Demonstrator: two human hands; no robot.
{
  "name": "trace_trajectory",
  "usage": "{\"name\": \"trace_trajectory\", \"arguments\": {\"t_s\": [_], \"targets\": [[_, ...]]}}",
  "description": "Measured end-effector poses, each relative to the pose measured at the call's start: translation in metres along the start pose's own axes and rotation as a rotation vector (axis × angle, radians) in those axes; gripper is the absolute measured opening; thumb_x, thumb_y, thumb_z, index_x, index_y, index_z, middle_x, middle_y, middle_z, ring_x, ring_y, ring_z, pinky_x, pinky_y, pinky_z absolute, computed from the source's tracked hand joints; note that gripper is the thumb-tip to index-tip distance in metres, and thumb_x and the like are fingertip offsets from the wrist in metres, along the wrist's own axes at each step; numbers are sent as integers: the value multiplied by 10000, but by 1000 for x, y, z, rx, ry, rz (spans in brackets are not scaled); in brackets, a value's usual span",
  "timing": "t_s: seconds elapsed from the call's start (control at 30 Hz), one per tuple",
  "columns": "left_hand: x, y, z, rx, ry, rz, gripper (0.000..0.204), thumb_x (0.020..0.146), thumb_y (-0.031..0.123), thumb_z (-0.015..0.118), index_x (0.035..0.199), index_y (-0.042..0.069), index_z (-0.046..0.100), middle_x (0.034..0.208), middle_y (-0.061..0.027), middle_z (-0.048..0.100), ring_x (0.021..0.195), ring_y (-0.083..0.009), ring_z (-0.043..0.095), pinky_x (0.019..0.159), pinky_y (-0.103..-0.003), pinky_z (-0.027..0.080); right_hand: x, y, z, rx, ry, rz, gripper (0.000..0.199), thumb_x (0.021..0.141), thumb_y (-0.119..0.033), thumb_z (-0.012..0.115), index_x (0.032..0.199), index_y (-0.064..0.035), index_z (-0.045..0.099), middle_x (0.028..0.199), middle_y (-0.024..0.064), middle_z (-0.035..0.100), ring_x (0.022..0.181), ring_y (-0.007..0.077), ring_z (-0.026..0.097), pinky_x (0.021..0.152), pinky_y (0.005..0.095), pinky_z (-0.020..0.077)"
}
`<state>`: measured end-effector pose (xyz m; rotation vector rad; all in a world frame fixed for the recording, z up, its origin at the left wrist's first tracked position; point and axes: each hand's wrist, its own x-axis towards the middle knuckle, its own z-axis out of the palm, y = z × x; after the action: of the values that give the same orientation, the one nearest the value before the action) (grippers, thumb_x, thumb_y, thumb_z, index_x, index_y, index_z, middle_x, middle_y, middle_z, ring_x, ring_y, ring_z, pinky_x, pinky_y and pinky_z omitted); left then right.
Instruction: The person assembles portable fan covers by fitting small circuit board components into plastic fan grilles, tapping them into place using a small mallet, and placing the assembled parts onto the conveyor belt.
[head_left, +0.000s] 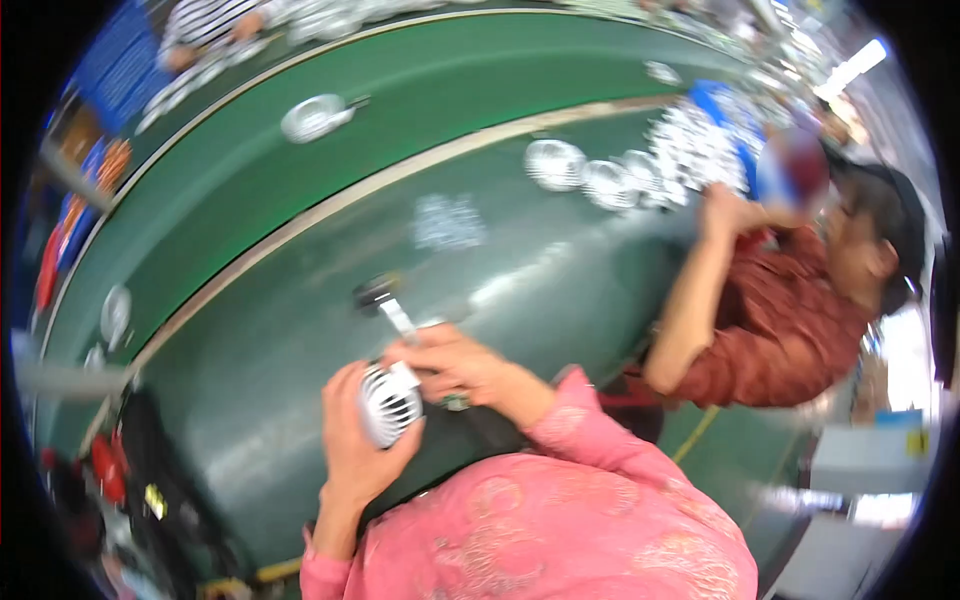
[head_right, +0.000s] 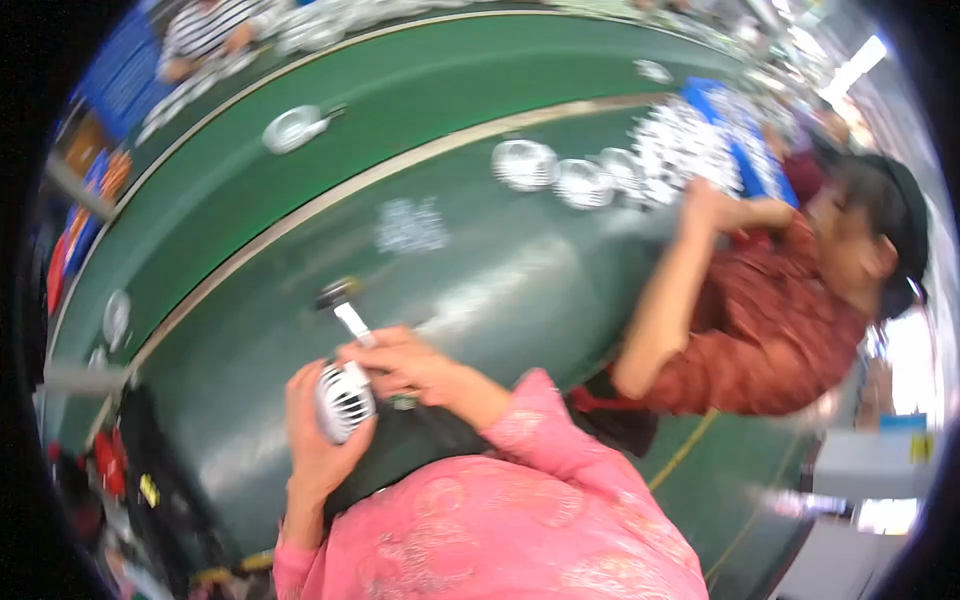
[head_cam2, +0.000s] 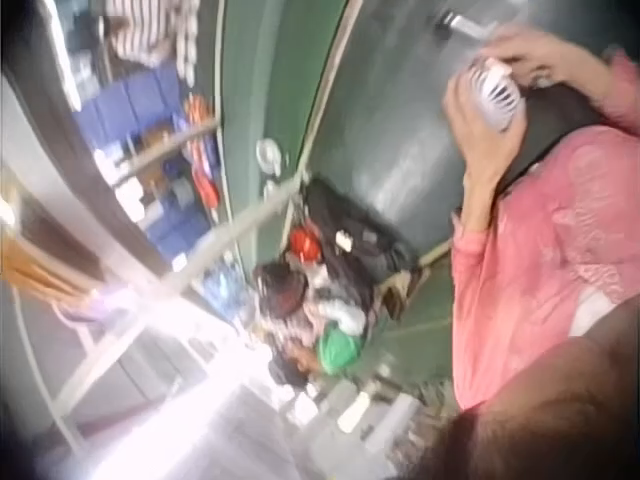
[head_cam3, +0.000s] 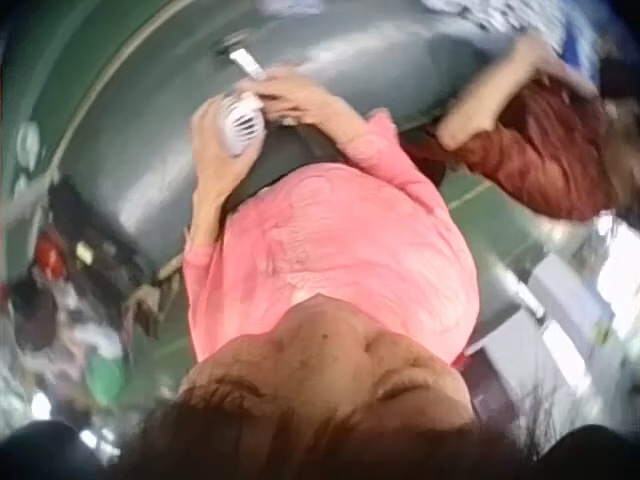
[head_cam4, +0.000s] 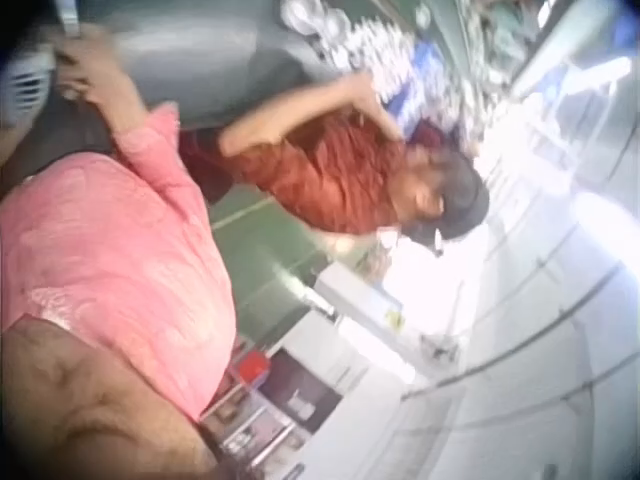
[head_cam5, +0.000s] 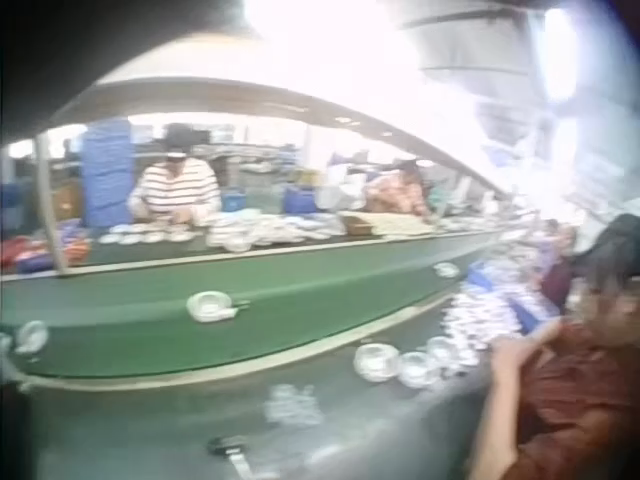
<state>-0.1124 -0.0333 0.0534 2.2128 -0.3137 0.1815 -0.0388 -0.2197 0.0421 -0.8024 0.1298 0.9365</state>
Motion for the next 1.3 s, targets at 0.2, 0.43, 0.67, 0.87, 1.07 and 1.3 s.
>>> {"name": "trace_trajectory", "arguments": {"t_s": [0.2,0.43,0.67,0.87,1.07,1.3], "targets": [[-10,-5,2,-99,26,-81,721,693,51,700,1355,-2,419,1275,-167,448,1203,-304,478,1047,-384,361,7,13,0,42,-131,-142,209,978,-196,603,959,0,675,594,-49,483,405,3,303,374,215,178],[-4,-1,8,-160,-2,-115,679,709,88,680,1341,-10,453,1230,-142,479,1154,-272,506,1008,-376,391,3,25,-8,111,-48,-240,206,947,-208,645,945,-2,665,684,-12,565,426,14,338,385,209,203],[-7,-9,-3,-36,38,-88,673,694,130,769,1295,-15,501,1199,-200,524,1093,-352,548,952,-417,435,-3,22,2,-138,10,-176,275,885,-237,715,1061,-33,657,678,-47,528,504,12,406,400,219,254],[0,1,-5,143,-5,-3,732,658,226,811,1287,-3,514,1207,-200,531,1075,-371,547,891,-442,484,-19,10,4,-986,285,-430,266,860,-230,749,956,15,707,695,-3,580,650,50,483,544,278,385],[-5,10,-9,239,8,-4,740,646,217,817,1291,11,519,1210,-191,542,1061,-357,564,870,-430,494,-30,6,18,-937,282,-399,249,853,-200,757,818,28,664,562,5,431,553,52,399,491,285,336],[4,5,-5,270,67,-24,715,648,250,818,1252,6,525,1192,-166,539,1055,-346,551,836,-436,507,-30,9,7,-908,351,-354,149,855,-119,734,895,23,710,585,-26,544,585,26,506,515,237,392]]}}
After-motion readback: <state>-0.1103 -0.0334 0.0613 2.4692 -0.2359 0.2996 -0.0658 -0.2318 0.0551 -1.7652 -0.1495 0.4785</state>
